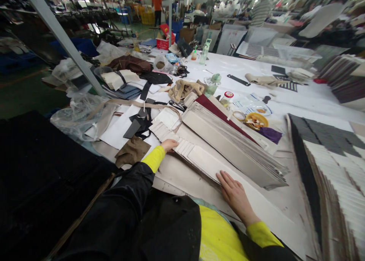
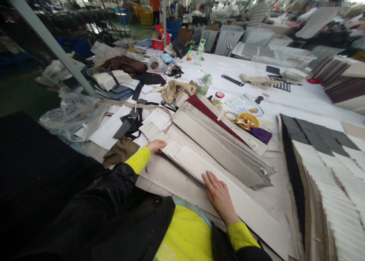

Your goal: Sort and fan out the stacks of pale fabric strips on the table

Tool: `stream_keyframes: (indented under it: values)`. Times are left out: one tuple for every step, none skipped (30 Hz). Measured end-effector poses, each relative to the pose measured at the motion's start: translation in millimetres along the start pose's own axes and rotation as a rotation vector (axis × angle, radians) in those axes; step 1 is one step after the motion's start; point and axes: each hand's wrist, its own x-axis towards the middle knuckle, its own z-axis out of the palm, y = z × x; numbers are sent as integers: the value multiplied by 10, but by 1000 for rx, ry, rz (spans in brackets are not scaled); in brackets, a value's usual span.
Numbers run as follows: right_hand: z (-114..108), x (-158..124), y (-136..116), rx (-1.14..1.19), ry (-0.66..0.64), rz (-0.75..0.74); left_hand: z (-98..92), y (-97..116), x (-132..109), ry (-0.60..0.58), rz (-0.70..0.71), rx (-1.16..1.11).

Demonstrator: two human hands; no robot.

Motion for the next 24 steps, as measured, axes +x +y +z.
stream_keyframes:
  values:
    - [-9, 0, -1, -4, -1, -2, -5, -1, -2, -26, -26, -80]
    - [-17, 0, -1, -7, -3, -4, -13, -1, -3, -56, -50, -148]
    - [-21, -1, 0, -8, -5, -7, -23, -3, -5, -83, -67, -201]
    - [-22, -2, 3, -9, -5, -9, -33, -4, -7, -104, -78, -238]
    - [-20, -4, 6, -9, -6, -11, -43, -6, -9, -117, -84, -259]
    - [-16, -5, 9, -9, -6, -11, -50, -9, -10, -122, -86, -270]
    - [-11, -6, 12, -8, -8, -10, -55, -11, -10, -125, -87, -278]
    - [-6, -7, 15, -5, -10, -9, -57, -13, -9, -129, -87, -284]
    - [-3, -8, 17, -2, -13, -8, -57, -14, -8, -132, -88, -289]
    - [0, -9, 20, 1, -17, -7, -55, -16, -6, -135, -90, -294]
    - [1, -11, 23, 5, -21, -8, -50, -18, -5, -135, -91, -298]
    - [1, -15, 27, 8, -22, -10, -43, -20, -4, -132, -91, -299]
    - [1, -19, 32, 10, -23, -13, -33, -24, -5, -124, -88, -294]
    - [1, -25, 38, 11, -22, -15, -20, -30, -7, -107, -83, -281]
    - [2, -33, 44, 11, -21, -16, -4, -38, -10, -85, -74, -257]
    - [4, -42, 51, 11, -19, -17, 14, -48, -14, -53, -58, -217]
    - [6, -52, 59, 11, -18, -15, 36, -60, -17, -13, -36, -163]
    - [9, -62, 65, 10, -17, -12, 58, -73, -21, 32, -7, -93]
    - [11, -73, 71, 10, -17, -11, 80, -86, -25, 78, 29, -10]
    - [13, -82, 76, 10, -16, -9, 100, -99, -29, 123, 73, 85]
    - [13, -91, 80, 9, -15, -7, 119, -111, -33, 167, 123, 185]
    - [11, -99, 83, 8, -14, -7, 134, -120, -37, 207, 171, 279]
    - [9, -106, 84, 8, -13, -9, 147, -128, -43, 239, 214, 360]
    - [5, -113, 85, 10, -12, -10, 157, -134, -48, 262, 246, 421]
